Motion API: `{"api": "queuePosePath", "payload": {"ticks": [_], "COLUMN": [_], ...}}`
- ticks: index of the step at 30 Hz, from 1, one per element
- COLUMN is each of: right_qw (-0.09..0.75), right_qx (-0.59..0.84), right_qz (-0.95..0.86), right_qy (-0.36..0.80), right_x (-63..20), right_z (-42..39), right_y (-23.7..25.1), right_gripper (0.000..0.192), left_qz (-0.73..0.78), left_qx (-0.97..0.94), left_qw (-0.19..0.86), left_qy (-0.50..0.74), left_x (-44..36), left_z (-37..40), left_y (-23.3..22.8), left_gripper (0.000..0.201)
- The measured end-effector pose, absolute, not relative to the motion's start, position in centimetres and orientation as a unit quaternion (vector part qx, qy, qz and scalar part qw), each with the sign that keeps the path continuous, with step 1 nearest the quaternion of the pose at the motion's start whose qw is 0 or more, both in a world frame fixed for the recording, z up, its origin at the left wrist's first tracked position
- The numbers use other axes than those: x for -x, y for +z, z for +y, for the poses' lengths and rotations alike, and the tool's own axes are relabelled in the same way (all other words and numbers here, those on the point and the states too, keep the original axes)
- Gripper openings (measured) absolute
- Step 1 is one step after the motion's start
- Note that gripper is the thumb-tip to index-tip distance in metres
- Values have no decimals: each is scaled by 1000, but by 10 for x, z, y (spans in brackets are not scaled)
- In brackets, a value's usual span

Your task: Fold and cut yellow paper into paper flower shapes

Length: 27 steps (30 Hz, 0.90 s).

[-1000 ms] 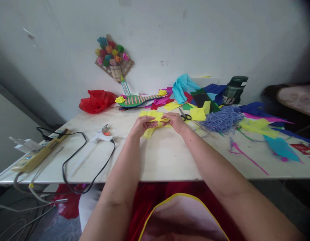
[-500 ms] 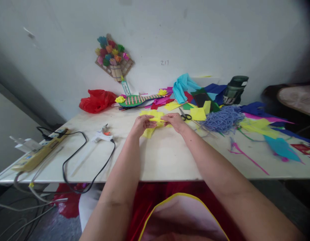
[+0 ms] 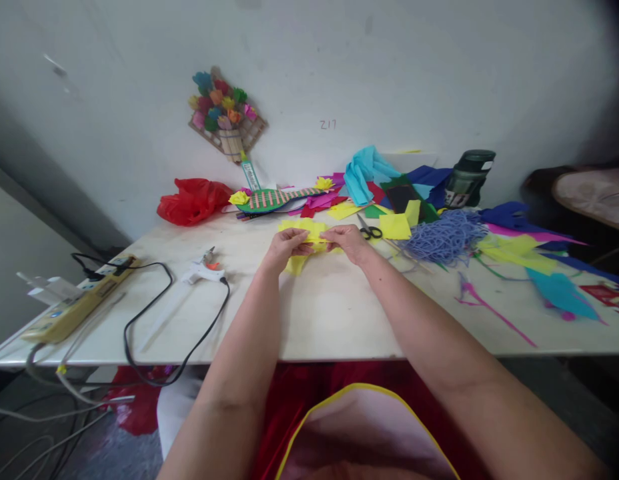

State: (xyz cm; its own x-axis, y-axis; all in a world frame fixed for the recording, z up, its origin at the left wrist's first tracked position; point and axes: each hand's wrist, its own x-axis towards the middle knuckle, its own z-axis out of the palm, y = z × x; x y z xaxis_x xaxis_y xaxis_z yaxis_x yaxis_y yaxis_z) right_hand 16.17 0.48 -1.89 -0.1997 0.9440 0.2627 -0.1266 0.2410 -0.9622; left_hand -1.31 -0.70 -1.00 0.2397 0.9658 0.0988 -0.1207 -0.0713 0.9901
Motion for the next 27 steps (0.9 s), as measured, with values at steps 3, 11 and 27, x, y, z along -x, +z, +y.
{"api": "queuePosePath", "payload": {"ticks": [3, 11, 27], "right_qw": [523, 512, 434], "right_qx": [356, 345, 385], "right_qz": [-590, -608, -608], "right_qy": [502, 500, 542], "right_x": [-161, -160, -164], "right_z": [3, 1, 3], "right_y": [-17, -18, -22], "right_gripper": [24, 25, 31], "left_qz": [378, 375, 372], "left_qx": [-550, -532, -599], "left_qw": [566, 574, 532], "left_qy": [485, 496, 469], "left_x": [11, 12, 10], "left_z": [-5, -3, -3], "left_y": [-14, -16, -19], "left_gripper": [33, 30, 30]}}
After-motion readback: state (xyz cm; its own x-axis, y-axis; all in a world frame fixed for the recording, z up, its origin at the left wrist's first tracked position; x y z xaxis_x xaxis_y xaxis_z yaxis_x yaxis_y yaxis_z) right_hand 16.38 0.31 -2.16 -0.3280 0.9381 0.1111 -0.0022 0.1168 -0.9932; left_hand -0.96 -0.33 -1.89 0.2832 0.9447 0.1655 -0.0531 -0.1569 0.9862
